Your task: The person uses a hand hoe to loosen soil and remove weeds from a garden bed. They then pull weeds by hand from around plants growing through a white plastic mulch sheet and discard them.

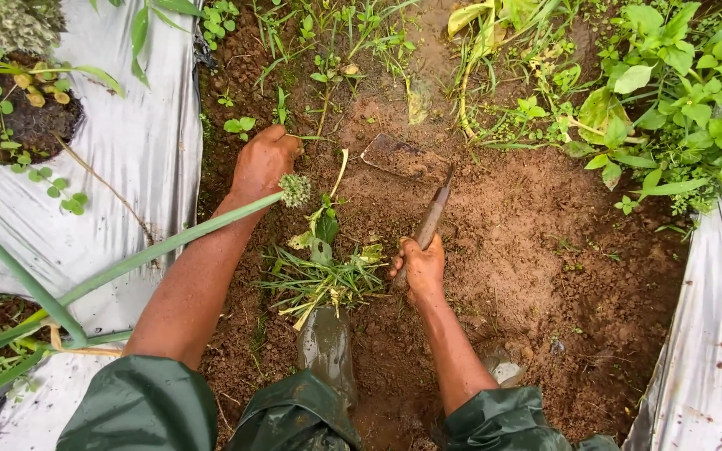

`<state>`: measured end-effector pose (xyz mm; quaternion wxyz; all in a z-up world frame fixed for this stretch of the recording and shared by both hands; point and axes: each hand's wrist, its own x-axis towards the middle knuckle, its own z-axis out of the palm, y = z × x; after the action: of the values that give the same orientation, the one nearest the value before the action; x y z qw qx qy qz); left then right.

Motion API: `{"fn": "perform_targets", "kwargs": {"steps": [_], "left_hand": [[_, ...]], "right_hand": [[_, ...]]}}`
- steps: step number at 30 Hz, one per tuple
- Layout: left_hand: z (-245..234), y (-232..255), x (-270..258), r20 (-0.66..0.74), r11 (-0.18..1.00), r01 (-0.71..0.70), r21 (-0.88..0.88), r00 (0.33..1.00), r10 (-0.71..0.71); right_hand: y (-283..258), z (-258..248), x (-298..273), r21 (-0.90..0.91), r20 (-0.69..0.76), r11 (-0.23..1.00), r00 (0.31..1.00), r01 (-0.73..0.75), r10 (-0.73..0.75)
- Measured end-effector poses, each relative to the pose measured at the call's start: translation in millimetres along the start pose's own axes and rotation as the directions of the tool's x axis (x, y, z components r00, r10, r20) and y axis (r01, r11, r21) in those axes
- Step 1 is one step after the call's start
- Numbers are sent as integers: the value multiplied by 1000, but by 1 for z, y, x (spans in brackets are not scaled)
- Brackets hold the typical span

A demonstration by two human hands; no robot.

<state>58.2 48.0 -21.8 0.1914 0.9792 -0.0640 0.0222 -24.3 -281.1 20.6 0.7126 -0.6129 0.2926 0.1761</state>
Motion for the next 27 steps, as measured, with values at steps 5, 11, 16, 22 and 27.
{"fn": "perform_targets", "kwargs": {"steps": [5,11,16,22,27], "left_hand": [[48,-7,-2,43,949,-105,298,994,96],[81,-20,11,53,881,-149,448,989,140],[53,-7,6,109,982,39,185,992,-60],[17,-13,-13,241,969,-71,238,970,11],[-10,33,-18,390,782,-364,506,905,169]], "right_hand": [[-9,2,-5,21,-8,1000,1000,1,-1],[-1,-8,5,25,-28,1000,1000,5,-5],[-5,-12,5,34,-51,999,999,2,0],[-3,-12,0,14,-61,1000,998,12,-12],[-6,-11,-6,14,-32,1000,999,-10,11]]}}
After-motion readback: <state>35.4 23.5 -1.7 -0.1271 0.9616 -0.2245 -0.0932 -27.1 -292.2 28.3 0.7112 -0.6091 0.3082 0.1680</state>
